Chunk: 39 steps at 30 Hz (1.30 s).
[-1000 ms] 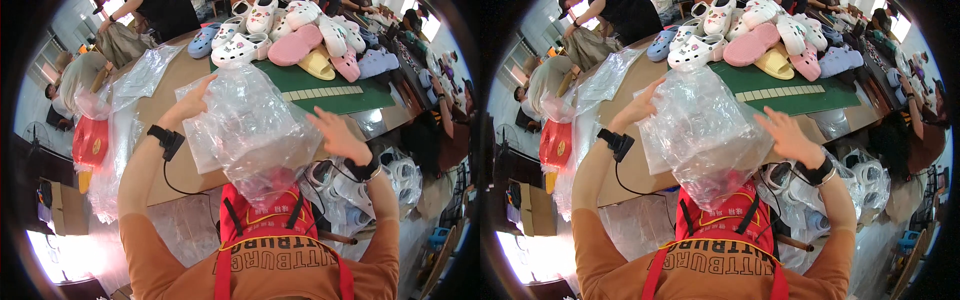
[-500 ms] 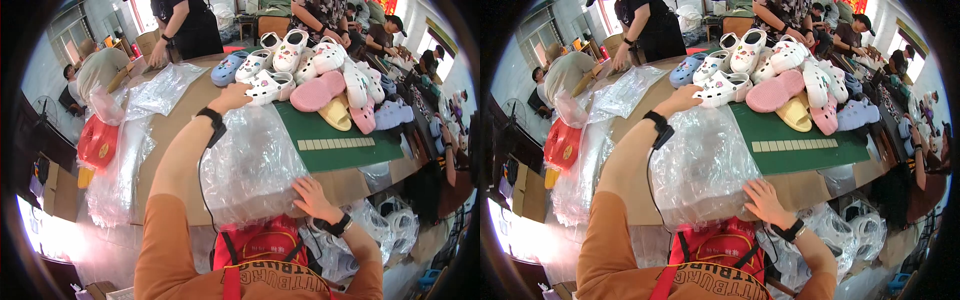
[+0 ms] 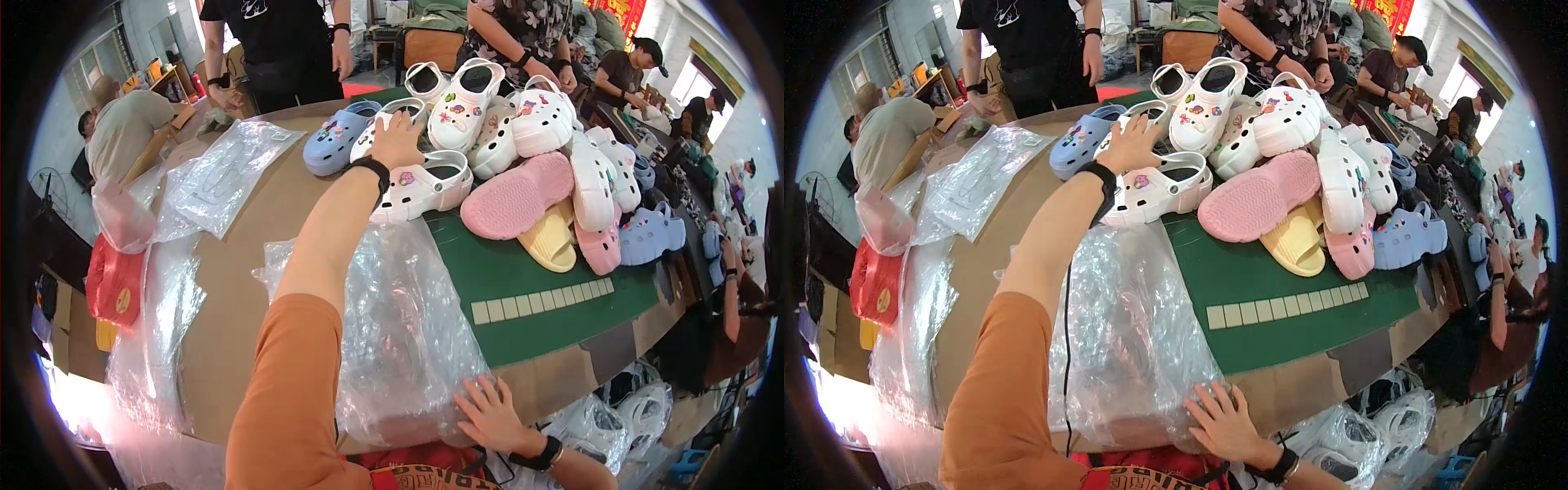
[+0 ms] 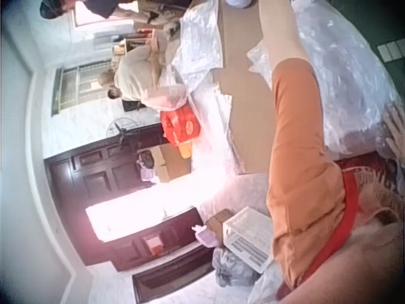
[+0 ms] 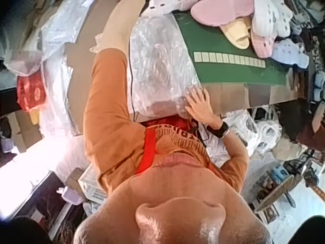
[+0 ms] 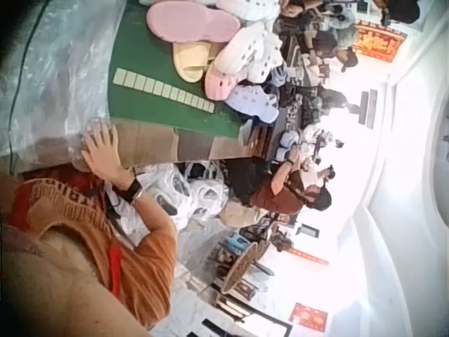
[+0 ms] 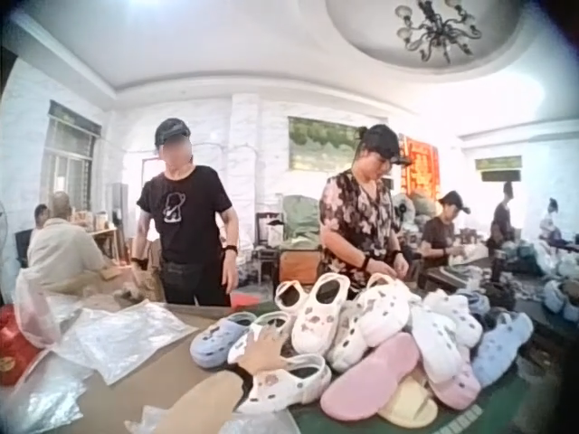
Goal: Packaging various shoes and clogs into plastic bags at a finishing station.
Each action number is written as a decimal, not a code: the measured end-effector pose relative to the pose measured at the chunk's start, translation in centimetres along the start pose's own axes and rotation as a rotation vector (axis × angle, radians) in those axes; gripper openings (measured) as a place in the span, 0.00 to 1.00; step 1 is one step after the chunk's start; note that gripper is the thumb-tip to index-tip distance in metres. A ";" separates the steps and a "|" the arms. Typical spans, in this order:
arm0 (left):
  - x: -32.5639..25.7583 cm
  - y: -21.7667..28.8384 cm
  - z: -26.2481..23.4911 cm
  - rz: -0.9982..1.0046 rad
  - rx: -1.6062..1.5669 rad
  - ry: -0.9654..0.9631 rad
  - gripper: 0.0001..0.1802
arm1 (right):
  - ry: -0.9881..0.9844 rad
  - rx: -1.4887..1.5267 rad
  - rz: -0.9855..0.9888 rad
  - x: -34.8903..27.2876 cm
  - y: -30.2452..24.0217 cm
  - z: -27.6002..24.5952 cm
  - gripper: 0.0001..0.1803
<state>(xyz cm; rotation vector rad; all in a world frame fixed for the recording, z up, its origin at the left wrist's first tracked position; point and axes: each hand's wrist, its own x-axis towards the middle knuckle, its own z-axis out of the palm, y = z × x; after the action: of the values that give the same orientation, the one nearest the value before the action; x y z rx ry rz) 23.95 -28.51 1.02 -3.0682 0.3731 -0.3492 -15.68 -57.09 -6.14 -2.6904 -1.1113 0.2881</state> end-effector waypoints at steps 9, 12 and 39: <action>4.4 -0.3 -1.0 0.024 0.275 -0.228 0.20 | -0.007 0.081 0.037 0.4 0.3 -0.4 0.27; 4.1 0.1 -1.6 0.002 0.186 -0.262 0.18 | -0.007 0.077 0.033 0.4 0.3 -0.5 0.28; -28.5 -8.1 -17.2 0.848 0.598 0.006 0.01 | 0.326 0.065 -0.031 0.3 0.6 0.8 0.19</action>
<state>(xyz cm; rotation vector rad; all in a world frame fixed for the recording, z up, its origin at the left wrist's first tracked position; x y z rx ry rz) -5.05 -13.86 12.06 -2.0895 1.2275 -0.3338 -15.32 -57.22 -7.09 -2.5406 -1.0234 -0.1159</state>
